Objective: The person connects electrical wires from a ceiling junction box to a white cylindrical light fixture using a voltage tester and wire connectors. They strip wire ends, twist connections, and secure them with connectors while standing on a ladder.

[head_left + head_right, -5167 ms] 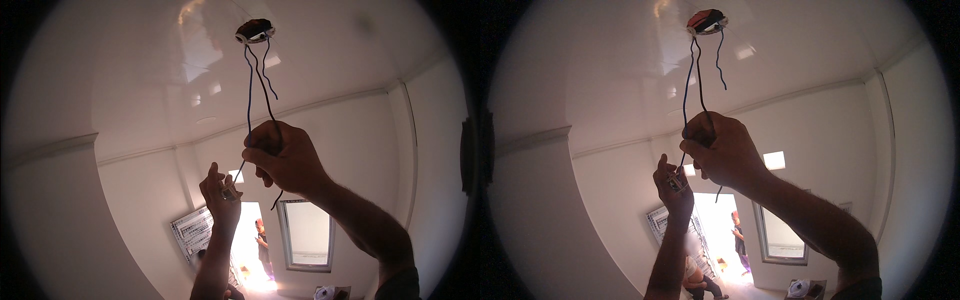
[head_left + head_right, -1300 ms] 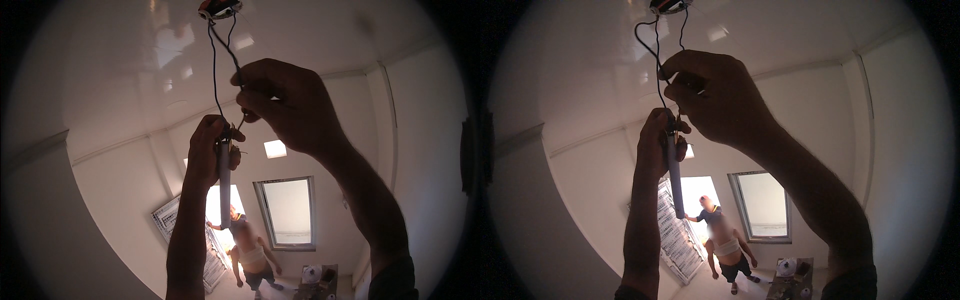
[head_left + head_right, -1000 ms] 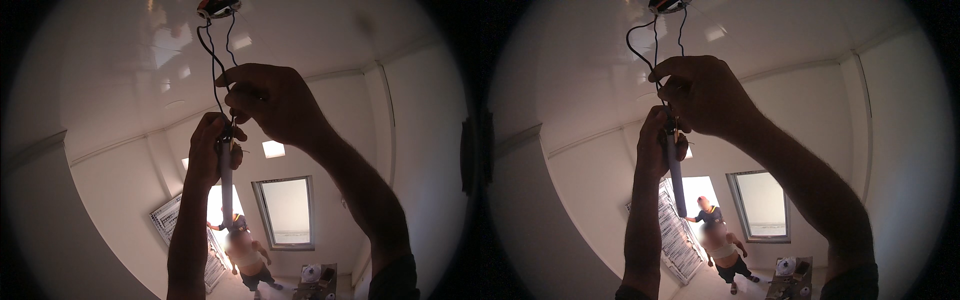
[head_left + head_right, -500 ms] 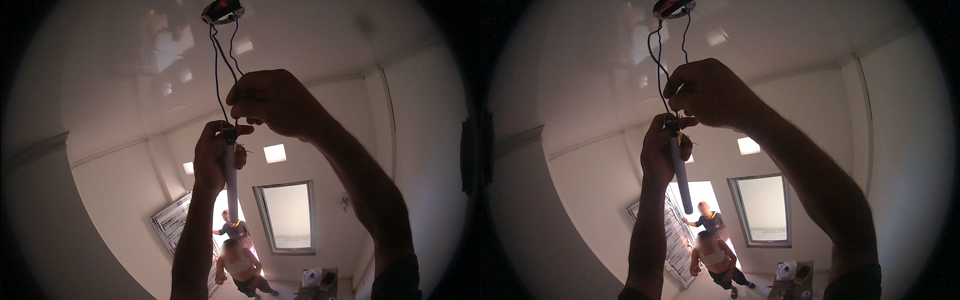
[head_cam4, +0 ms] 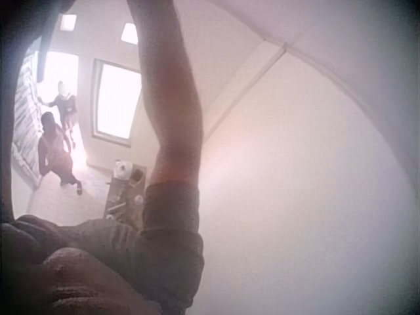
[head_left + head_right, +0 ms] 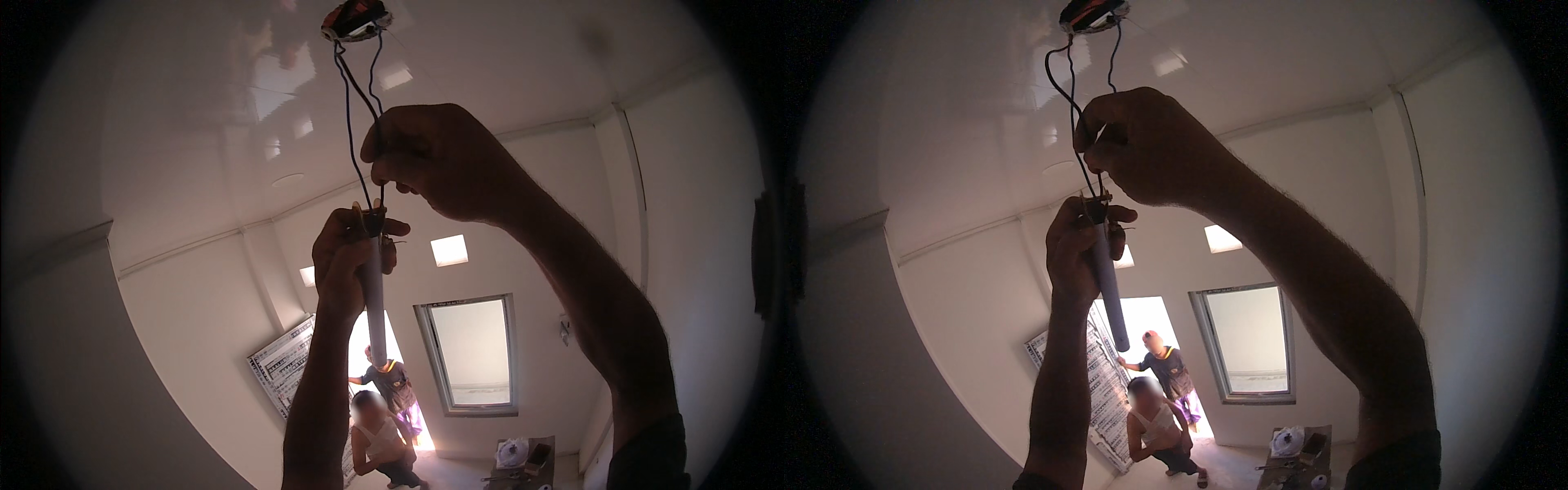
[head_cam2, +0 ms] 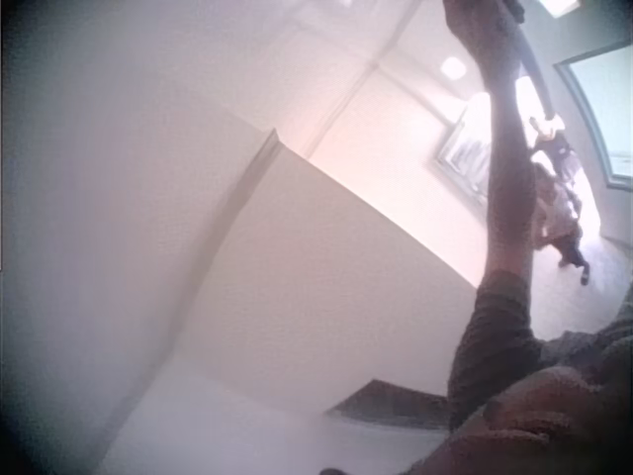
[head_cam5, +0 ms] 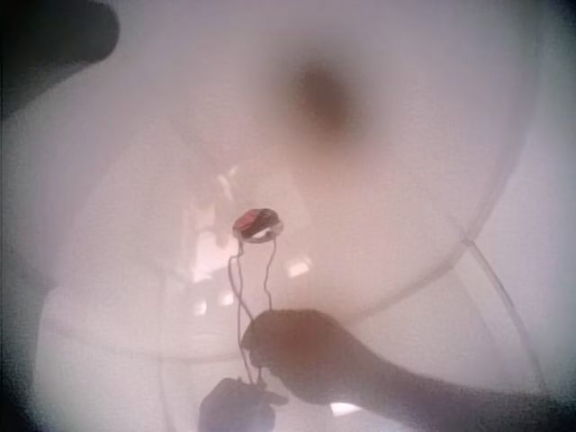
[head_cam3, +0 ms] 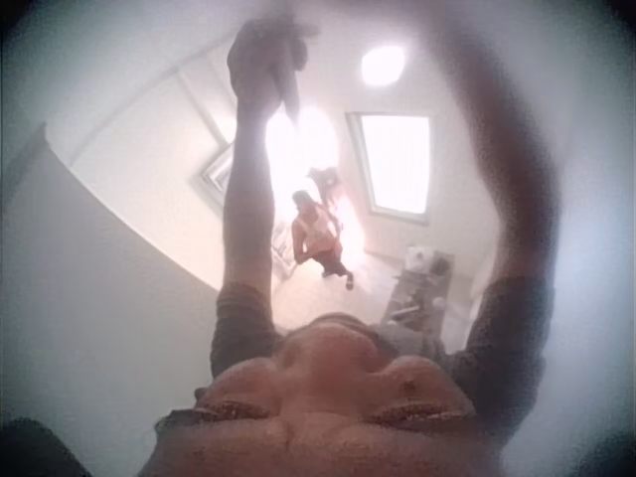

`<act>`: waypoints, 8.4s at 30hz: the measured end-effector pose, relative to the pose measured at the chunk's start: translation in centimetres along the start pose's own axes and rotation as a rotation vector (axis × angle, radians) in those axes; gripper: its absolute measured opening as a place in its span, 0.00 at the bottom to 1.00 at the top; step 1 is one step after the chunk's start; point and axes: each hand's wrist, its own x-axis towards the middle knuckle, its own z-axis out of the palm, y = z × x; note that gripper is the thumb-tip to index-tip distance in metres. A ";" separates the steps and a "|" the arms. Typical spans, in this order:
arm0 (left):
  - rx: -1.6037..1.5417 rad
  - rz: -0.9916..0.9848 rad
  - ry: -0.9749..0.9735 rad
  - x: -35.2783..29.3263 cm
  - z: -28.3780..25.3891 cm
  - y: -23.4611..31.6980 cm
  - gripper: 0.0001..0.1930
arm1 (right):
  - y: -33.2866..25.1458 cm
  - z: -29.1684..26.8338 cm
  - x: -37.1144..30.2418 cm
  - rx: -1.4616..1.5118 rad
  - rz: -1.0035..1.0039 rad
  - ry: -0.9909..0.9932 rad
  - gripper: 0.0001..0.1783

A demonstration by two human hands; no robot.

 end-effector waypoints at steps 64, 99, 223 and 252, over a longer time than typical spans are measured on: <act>-0.200 -0.074 0.087 1.4 1.1 -5.0 0.19 | 4.9 -0.3 3.1 -0.105 0.185 0.017 0.16; 0.021 -0.107 0.249 4.0 1.5 -4.3 0.14 | 4.6 -0.1 4.5 -0.003 0.296 -0.026 0.11; -0.008 0.013 0.209 6.5 -1.3 -1.6 0.10 | 0.8 -0.4 11.4 -1.159 -0.489 -0.548 0.09; 0.172 0.086 0.155 7.2 -2.5 -1.9 0.08 | 0.4 -0.6 12.3 -1.137 -0.318 -0.524 0.09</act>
